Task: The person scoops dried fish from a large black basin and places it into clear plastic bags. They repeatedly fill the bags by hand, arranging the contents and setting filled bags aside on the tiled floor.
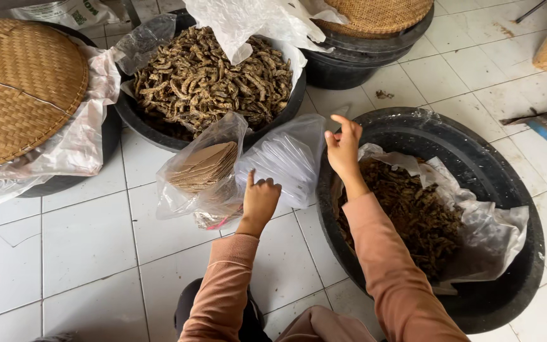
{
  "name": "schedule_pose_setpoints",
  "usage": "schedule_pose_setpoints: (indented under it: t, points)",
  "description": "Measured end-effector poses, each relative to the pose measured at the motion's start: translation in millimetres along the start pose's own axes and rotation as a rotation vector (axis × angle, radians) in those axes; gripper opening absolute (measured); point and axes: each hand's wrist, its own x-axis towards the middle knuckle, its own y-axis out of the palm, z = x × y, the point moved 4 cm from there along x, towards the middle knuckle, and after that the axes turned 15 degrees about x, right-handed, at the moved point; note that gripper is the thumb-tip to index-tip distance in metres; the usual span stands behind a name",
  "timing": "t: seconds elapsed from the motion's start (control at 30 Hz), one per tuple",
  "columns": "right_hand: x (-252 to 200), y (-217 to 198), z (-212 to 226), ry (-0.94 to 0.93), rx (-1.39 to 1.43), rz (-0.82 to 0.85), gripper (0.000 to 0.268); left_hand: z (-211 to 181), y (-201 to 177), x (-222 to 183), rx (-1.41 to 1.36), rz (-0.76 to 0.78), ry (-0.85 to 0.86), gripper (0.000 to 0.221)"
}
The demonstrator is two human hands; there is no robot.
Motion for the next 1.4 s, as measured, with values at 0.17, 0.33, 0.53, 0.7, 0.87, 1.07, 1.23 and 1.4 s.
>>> schedule_pose_setpoints:
  t: [0.17, 0.33, 0.53, 0.7, 0.87, 1.07, 1.23, 1.4]
  points:
    - [-86.3, -50.7, 55.2, 0.104, 0.100, 0.023, 0.049, -27.8, -16.0, -0.6, -0.072, -0.233, 0.027, 0.009]
    - [-210.5, -89.0, 52.7, 0.326, 0.015, 0.009, 0.046, -52.9, -17.7, -15.7, -0.089, -0.028, 0.173, 0.012]
    - [-304.3, -136.4, 26.6, 0.673, -0.121, 0.043, 0.045, -86.3, -27.6, -52.5, -0.190, 0.238, 0.428, 0.016]
    - [-319.6, -153.2, 34.4, 0.705, -0.107, 0.031, 0.043, -29.7, -1.4, -15.6, -0.551, -0.111, 0.051, 0.015]
    - [-320.4, -158.0, 59.1, 0.606, 0.044, -0.011, 0.039, -39.3, 86.3, 16.1, -0.198, 0.194, -0.019, 0.021]
    - [-343.0, -189.5, 62.9, 0.627, 0.037, -0.089, 0.037, -75.7, 85.2, 22.3, 0.174, -0.115, -0.208, 0.072]
    - [-358.7, -224.5, 60.4, 0.564, 0.004, -0.171, 0.037, -11.5, 81.2, 42.2, -0.075, 0.084, -0.286, 0.049]
    - [-359.5, -237.8, 57.7, 0.605, -0.098, -0.223, 0.036, 22.6, 84.2, 75.1, 0.008, -0.074, -0.281, 0.048]
